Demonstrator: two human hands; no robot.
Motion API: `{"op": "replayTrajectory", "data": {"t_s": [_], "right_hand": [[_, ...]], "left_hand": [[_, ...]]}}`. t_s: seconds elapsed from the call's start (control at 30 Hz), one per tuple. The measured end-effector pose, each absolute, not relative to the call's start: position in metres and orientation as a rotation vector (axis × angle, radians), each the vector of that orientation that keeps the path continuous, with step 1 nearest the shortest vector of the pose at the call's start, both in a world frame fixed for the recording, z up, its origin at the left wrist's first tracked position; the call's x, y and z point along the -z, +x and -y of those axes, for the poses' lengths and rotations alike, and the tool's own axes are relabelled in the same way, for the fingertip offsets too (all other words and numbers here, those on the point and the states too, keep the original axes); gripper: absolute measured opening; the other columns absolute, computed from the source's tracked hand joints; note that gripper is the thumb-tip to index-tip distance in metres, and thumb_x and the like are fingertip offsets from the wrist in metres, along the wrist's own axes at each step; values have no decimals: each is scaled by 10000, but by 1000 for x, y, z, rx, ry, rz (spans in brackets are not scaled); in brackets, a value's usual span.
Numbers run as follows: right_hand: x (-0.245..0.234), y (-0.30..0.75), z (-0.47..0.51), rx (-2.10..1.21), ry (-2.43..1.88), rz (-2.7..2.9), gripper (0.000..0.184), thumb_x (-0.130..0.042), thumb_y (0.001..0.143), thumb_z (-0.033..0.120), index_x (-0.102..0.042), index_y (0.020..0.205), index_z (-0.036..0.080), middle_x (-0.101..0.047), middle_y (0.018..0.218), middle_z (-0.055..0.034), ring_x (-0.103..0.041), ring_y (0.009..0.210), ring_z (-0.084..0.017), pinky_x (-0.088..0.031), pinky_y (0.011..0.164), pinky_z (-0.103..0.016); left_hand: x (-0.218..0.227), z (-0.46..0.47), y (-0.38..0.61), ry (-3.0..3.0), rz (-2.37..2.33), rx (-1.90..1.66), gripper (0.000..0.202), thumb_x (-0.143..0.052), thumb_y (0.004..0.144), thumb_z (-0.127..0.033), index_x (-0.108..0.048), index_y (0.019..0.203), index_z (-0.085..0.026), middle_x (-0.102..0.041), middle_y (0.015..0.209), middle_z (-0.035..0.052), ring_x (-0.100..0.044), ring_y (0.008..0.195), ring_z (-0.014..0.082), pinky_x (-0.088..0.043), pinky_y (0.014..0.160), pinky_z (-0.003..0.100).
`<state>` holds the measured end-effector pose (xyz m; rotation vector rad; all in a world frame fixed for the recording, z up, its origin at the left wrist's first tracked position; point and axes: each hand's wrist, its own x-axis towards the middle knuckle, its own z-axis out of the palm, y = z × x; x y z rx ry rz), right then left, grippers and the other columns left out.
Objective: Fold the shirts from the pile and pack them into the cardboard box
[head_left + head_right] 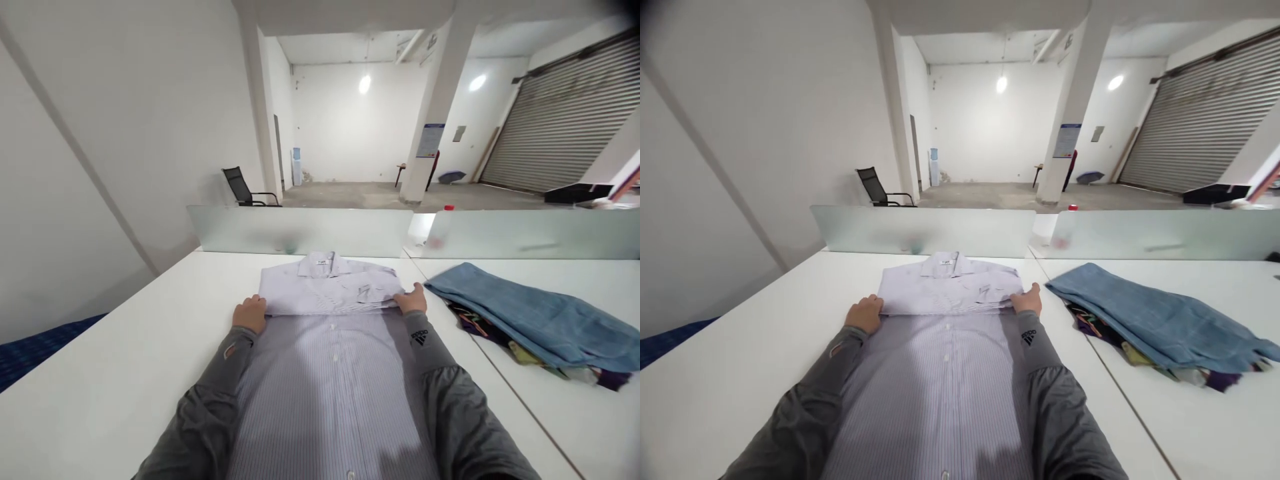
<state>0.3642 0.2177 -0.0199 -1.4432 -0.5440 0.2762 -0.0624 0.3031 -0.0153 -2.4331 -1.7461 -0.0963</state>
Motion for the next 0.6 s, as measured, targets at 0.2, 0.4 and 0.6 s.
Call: {"op": "replayTrajectory", "data": {"t_s": [0.2, 0.4, 0.6], "right_hand": [[7, 347, -211, 166, -2021, 1031, 406, -451, 809, 163, -586, 1193, 155, -488, 1302, -158, -415, 1260, -298, -357, 1021, -445], [18, 330, -244, 73, -2219, 1523, 402, -491, 838, 155, -629, 1196, 276, -541, 1307, -66, -608, 983, -197, -459, 826, -314], [11, 335, -262, 49, -2308, 1664, 156, -580, 781, 147, -705, 867, 184, -629, 970, -80, -605, 824, -176, -424, 718, -271]], "left_hand": [[10, -303, -66, -2433, 1796, 87, 310, -345, 856, -58, -622, 987, -106, -637, 997, 164, -612, 978, 301, -478, 775, 394], [8, -327, -40, -2550, 1586, 251, 384, -296, 933, -121, -561, 1211, -128, -571, 1251, 155, -546, 1151, 230, -423, 971, 337], [47, -342, -27, -2657, 1657, 345, 586, -329, 961, -507, -357, 1468, -215, -300, 1555, 85, -264, 1408, 358, -253, 1120, 509]]}}
